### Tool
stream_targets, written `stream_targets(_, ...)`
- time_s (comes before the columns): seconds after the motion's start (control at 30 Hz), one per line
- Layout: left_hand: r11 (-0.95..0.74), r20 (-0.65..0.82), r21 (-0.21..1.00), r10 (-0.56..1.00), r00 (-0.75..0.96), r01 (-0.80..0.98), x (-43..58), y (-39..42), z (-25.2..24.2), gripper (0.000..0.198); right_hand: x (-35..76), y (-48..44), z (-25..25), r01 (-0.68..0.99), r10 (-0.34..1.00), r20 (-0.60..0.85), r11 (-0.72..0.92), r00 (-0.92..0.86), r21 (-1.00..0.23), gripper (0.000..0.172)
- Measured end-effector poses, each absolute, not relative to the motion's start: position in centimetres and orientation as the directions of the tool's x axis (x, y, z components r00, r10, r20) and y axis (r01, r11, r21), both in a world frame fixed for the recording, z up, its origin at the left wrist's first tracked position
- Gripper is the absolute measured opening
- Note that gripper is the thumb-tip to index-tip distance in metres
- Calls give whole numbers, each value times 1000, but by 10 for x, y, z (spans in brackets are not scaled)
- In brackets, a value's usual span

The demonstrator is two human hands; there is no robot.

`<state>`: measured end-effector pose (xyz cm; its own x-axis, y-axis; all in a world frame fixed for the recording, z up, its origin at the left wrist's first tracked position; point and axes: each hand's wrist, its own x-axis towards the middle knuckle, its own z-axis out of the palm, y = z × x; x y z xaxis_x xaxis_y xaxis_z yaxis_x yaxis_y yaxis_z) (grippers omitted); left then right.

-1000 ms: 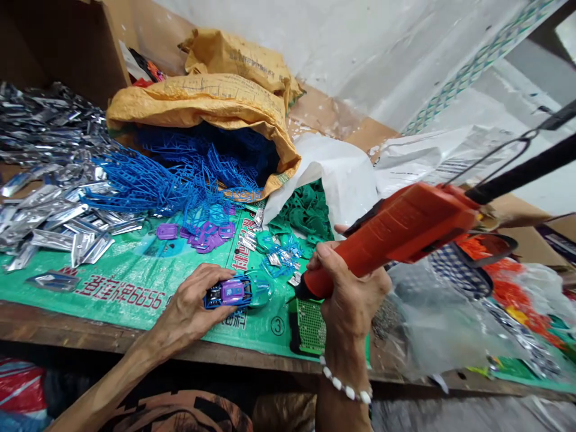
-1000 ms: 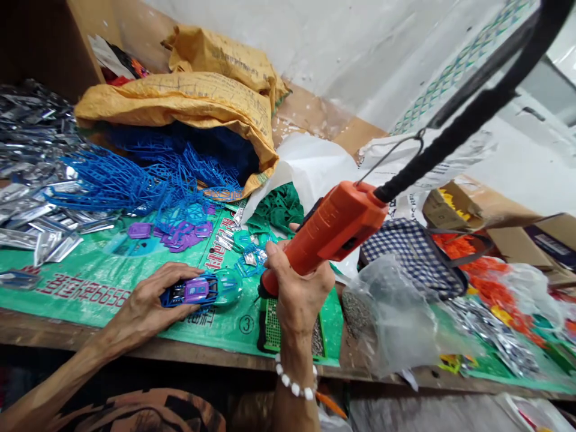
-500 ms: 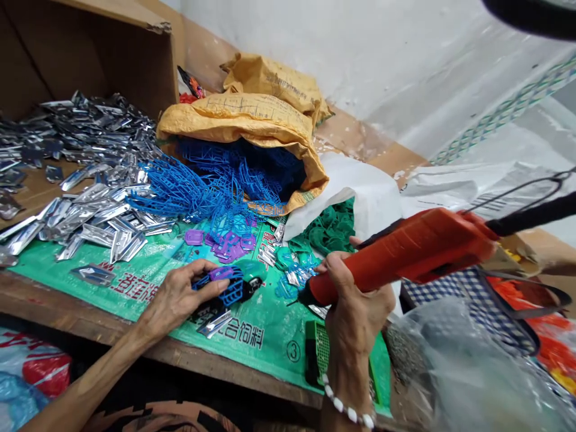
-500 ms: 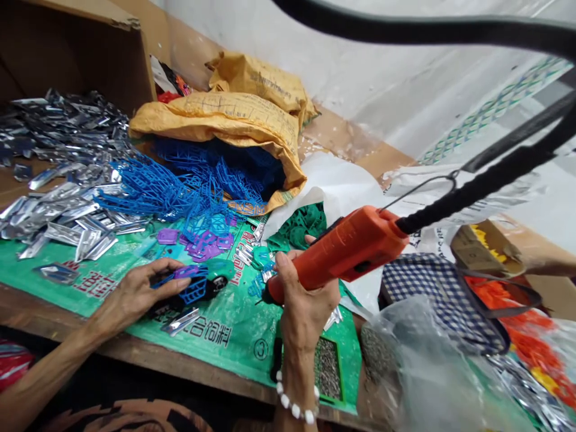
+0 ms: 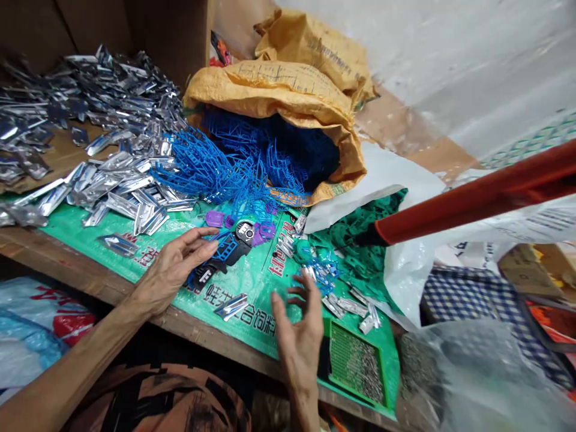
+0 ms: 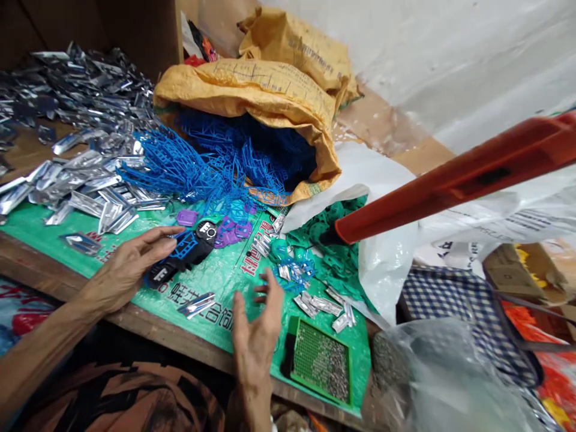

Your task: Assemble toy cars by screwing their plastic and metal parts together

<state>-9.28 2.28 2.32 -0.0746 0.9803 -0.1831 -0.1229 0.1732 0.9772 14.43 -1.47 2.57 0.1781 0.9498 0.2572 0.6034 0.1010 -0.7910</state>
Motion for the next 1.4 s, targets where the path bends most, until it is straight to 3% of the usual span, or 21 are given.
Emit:
stream_targets(0.13,141,-144,989,987,-74,-41,-91,22,23,57,132,-15,16,653,920,121,354,-374,-670,42)
stream_targets(0.23,146,-148,989,987,-69,-33,-90,22,24,55,128,-9,25,693,877,27,397,-479,-601,21)
stream_targets(0.33,132,-133,991,989,-68,-17,-89,22,26,55,126,-6,34,733,869,-51,383,-493,-563,11)
stream_targets(0.47,111,-112,994,992,-55,-18,-89,21,22,56,126,-15,34,749,878,-69,360,-473,-556,3)
stream_targets(0.63,131,-134,987,990,-33,-95,-85,18,17,65,126,-32,22,661,910,18,315,-415,-681,6)
stream_targets(0.8,127,-129,986,992,-2,-112,-77,13,13,68,141,-29,34,324,934,146,255,-325,-911,16)
stream_targets(0.93,117,-115,990,993,27,-83,-68,9,8,70,146,-19,53,62,981,41,53,-189,-997,22)
stream_targets(1.03,85,-80,995,994,75,-56,-58,6,4,71,134,-13,57,-77,995,-19,-27,-98,-997,44)
stream_targets(1.2,79,-76,996,991,110,-28,-47,2,0,70,118,-8,59,-78,998,-58,-58,-4,-995,37)
stream_targets(1.4,150,-137,976,986,94,-156,-35,-1,6,87,118,-13,57,-38,989,-1,4,145,-999,43)
